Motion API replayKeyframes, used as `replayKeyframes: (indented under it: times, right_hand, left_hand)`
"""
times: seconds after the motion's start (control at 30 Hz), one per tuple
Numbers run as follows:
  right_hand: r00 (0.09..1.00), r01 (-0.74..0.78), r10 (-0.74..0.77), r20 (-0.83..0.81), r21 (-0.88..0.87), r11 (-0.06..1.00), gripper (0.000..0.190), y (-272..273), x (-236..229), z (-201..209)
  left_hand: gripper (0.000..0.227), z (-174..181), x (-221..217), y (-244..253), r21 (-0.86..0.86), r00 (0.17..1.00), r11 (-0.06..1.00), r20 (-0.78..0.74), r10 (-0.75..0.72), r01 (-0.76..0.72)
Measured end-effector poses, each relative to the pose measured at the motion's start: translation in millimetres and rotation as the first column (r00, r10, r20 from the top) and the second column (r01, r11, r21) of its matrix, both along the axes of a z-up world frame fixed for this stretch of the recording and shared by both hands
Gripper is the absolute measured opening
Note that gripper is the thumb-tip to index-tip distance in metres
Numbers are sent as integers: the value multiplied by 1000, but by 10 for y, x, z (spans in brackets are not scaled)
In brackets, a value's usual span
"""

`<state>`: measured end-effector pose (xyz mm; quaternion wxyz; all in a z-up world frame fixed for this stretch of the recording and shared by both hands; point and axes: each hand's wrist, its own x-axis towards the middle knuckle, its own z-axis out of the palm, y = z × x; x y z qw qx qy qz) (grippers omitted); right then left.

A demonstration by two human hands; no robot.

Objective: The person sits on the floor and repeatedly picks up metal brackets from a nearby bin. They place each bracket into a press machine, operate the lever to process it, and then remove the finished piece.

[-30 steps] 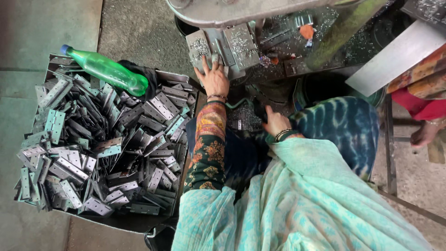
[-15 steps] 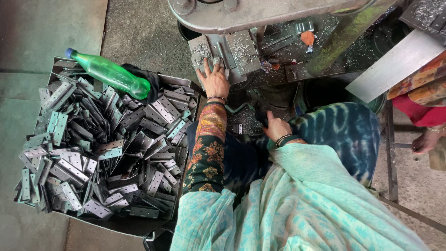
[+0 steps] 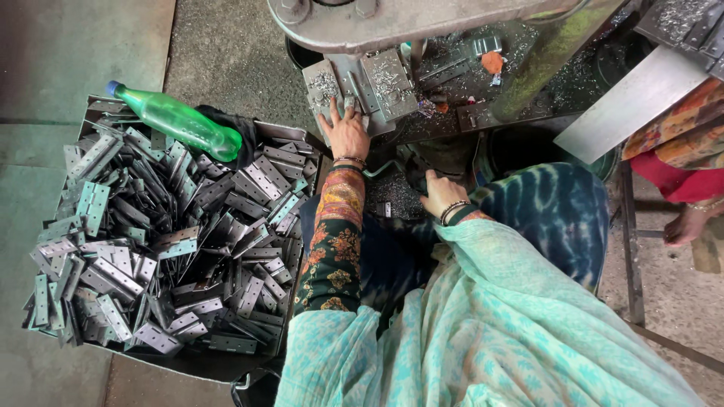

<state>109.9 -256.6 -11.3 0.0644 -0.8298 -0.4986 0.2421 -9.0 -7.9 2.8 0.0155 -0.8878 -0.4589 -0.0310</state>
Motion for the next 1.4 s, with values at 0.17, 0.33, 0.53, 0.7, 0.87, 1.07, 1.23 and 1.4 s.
replayKeyframes:
  times: [0.17,0.33,0.53,0.7,0.87,1.07,1.23,1.4]
  right_hand:
    - [995,100,-99,-11,92,991,74,-188,-108,-597]
    - [993,114,-113,-15,113,987,76,-237,-96,-901]
    - [997,73,-71,-30,49,996,68,-140,-48,-325]
    - [1000,3,-3,-5,-6,1000,62,-28,6,23]
    - [998,63,-62,-15,28,998,75,-110,-94,-214]
    - [995,88,-87,-44,29,996,73,-138,-75,-319]
    - [999,32,-31,-21,27,999,66,-63,-55,43]
    - [1000,-15,15,-11,35,999,64,38,10,97]
  left_hand:
    - [43,111,-73,-54,0,996,1000,87,-11,12]
    - [34,143,-58,-57,21,995,1000,99,-4,2]
    - [38,58,-6,22,69,998,997,56,27,-31]
    - [41,50,119,233,45,997,998,67,41,-44]
    - [38,90,139,304,6,999,999,-3,42,-42]
    - [33,47,117,296,67,998,997,64,18,-22]
    - [31,-33,91,287,40,988,999,154,9,-15]
    - [35,-1,137,290,5,999,999,-6,41,-41]
